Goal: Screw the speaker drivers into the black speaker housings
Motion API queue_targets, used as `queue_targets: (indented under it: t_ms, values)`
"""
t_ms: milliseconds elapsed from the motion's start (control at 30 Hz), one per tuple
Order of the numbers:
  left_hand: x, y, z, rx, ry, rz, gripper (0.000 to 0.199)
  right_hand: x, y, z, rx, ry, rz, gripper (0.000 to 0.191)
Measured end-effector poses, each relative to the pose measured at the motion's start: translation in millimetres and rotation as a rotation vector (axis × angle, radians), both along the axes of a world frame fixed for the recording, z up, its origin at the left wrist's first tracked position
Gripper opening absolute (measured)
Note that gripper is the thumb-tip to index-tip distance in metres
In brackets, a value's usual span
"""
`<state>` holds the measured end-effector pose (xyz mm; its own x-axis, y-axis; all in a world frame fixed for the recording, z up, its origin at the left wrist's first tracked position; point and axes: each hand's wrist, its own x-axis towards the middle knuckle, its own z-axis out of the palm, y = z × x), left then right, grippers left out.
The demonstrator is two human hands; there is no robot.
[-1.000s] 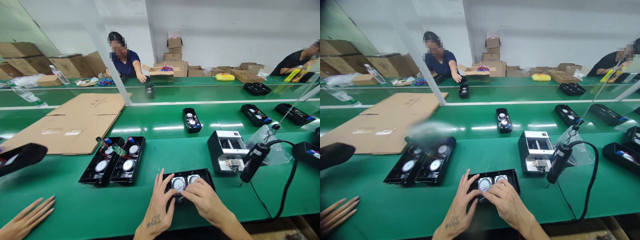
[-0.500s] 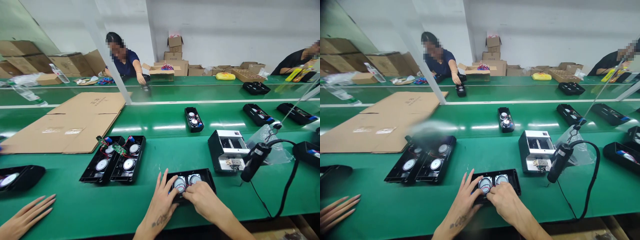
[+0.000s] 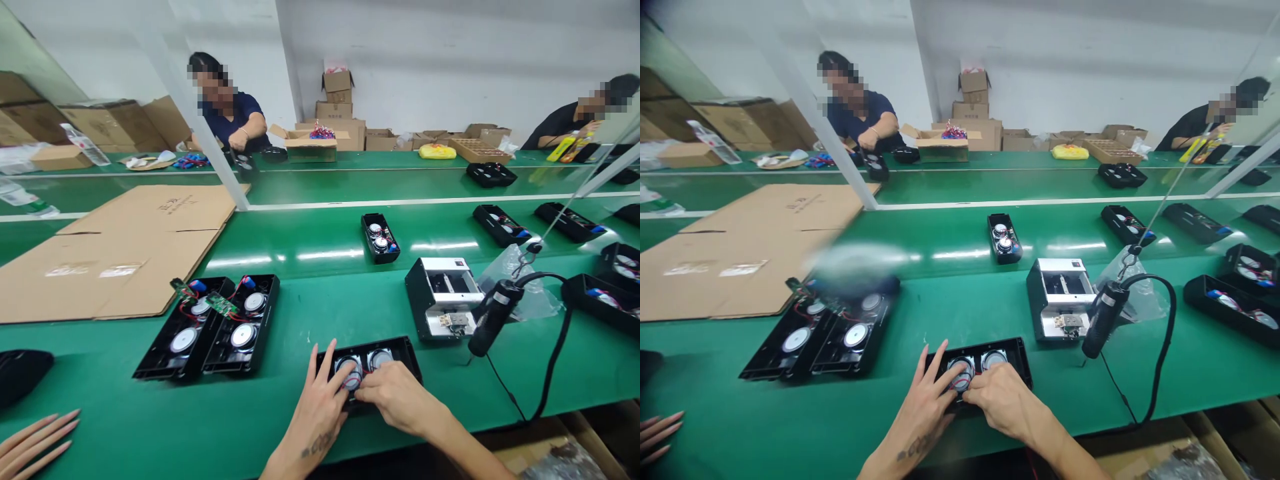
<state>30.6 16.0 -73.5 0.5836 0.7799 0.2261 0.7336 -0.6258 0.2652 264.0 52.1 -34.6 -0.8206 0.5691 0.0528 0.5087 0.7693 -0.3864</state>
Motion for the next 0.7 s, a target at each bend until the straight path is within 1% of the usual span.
queue_targets:
  t_ms: [133, 200, 267, 300, 367, 433, 500, 567, 633, 700]
  values:
    - [-3, 3, -9.8, 0.054, 0.015, -0.021, 0.050, -3, -10, 10.1, -0.039, -0.045, -0.066, 0.013]
    - [-7, 12, -13.4, 0.024, 0.004, -0.045, 0.054, -8, -11, 16.2, -0.053, -0.078, -0.077, 0.019]
    - [-10, 26, -11.9, -0.055, -0.026, -0.076, 0.052, -14, -5, 22.9, -0.094, -0.124, -0.081, 0.028]
    - [-12, 34, -8.5, -0.117, -0.036, -0.094, 0.050, -17, 0, 26.4, -0.134, -0.141, -0.091, 0.031]
    - [-13, 50, 3.0, -0.268, -0.034, -0.113, 0.044, -21, 15, 33.2, -0.254, -0.139, -0.133, 0.033]
    - [-12, 62, 17.8, -0.427, -0.014, -0.120, 0.038, -23, 30, 38.8, -0.386, -0.114, -0.175, 0.030]
    - [-11, 73, 31.3, -0.555, -0.014, -0.105, 0.035, -22, 45, 42.6, -0.474, -0.087, -0.197, 0.027]
    - [-9, 85, 41.4, -0.658, -0.054, -0.064, 0.031, -20, 57, 45.5, -0.500, -0.065, -0.194, 0.029]
    - [-9, 99, 48.1, -0.736, -0.107, -0.021, 0.029, -19, 69, 48.4, -0.482, -0.052, -0.193, 0.033]
    - [-11, 116, 52.7, -0.803, -0.132, -0.011, 0.034, -20, 79, 51.4, -0.444, -0.062, -0.202, 0.035]
